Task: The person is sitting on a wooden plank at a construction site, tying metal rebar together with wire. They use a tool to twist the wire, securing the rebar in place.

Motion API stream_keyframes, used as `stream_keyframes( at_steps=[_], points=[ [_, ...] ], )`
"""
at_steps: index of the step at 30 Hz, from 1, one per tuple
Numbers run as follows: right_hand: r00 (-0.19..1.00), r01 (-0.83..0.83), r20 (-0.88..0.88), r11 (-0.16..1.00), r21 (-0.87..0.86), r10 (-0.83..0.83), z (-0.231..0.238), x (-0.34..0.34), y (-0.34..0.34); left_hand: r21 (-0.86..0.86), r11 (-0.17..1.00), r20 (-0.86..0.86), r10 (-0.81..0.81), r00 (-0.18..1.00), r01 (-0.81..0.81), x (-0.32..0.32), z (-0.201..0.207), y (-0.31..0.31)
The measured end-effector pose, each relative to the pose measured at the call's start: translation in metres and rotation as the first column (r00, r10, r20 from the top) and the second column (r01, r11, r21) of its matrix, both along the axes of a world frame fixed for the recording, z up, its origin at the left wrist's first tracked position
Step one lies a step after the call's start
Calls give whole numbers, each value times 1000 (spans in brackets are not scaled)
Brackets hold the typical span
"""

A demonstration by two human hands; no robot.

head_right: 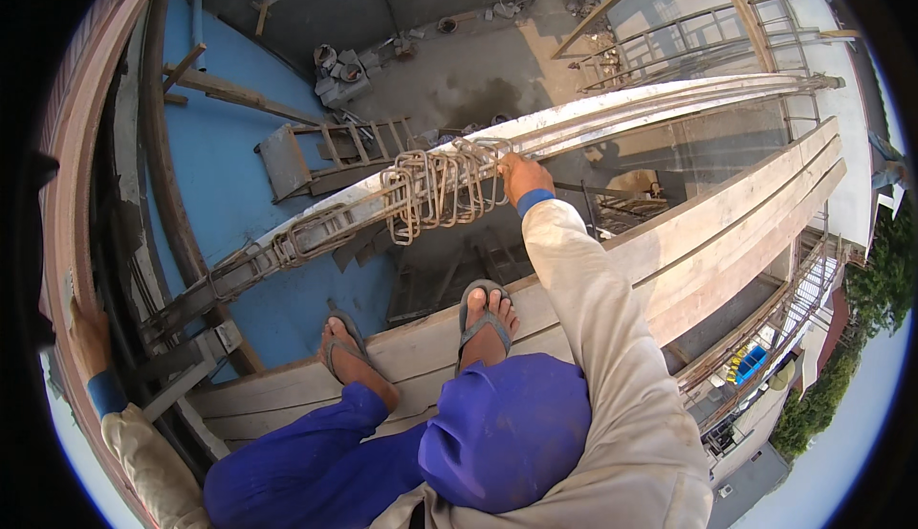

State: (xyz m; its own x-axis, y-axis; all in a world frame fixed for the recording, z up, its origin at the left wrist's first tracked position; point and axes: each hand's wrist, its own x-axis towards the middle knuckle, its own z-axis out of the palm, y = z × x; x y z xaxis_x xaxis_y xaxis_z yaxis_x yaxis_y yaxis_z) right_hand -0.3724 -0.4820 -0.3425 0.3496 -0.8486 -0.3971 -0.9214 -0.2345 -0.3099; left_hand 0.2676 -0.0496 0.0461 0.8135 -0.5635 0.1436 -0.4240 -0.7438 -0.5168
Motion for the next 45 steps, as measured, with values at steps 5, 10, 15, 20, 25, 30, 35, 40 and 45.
stream_keyframes(
  at_steps=[5, 10, 15, 20, 25, 30, 35, 40, 45],
  points=[
    [929, 371, 18, 928, -34, -370, -27, -13, 14, 50, 993, 55, -106, 993, 103, 15, -8, 29],
    [915, 403, 49, 905, -134, -400, -45, -31, 0, -54, 975, 40, -213, 976, 215, 42, -21, 60],
    [908, 402, 180, 906, -130, -378, -52, -50, -16, 40, 998, 19, -53, 998, 52, 18, -5, 22],
    [907, 340, 307, 932, -127, -289, -64, -74, 8, 44, 846, 223, -527, 820, 532, -113, -49, -92],
    [885, 431, 235, 898, -92, -401, -66, -75, 59, -343, 869, -920, -388, 61, 357, -282, -213, -154],
    [763, 332, 343, 787, 520, -548, -65, -43, 91, -300, 878, -928, -360, 101, 372, -380, -351, -191],
    [485, 386, 228, 441, 810, -844, -58, -17, 62, -320, 914, -893, -379, 244, 249, -425, -409, -196],
    [664, -43, 562, 725, 688, -494, -53, 21, 85, -497, 851, -815, -524, 245, 168, -427, -418, -205],
    [874, -87, 469, 909, 408, -127, -46, 20, 100, -486, 874, -861, -478, 177, -5, -440, -420, -211]
  ],
)
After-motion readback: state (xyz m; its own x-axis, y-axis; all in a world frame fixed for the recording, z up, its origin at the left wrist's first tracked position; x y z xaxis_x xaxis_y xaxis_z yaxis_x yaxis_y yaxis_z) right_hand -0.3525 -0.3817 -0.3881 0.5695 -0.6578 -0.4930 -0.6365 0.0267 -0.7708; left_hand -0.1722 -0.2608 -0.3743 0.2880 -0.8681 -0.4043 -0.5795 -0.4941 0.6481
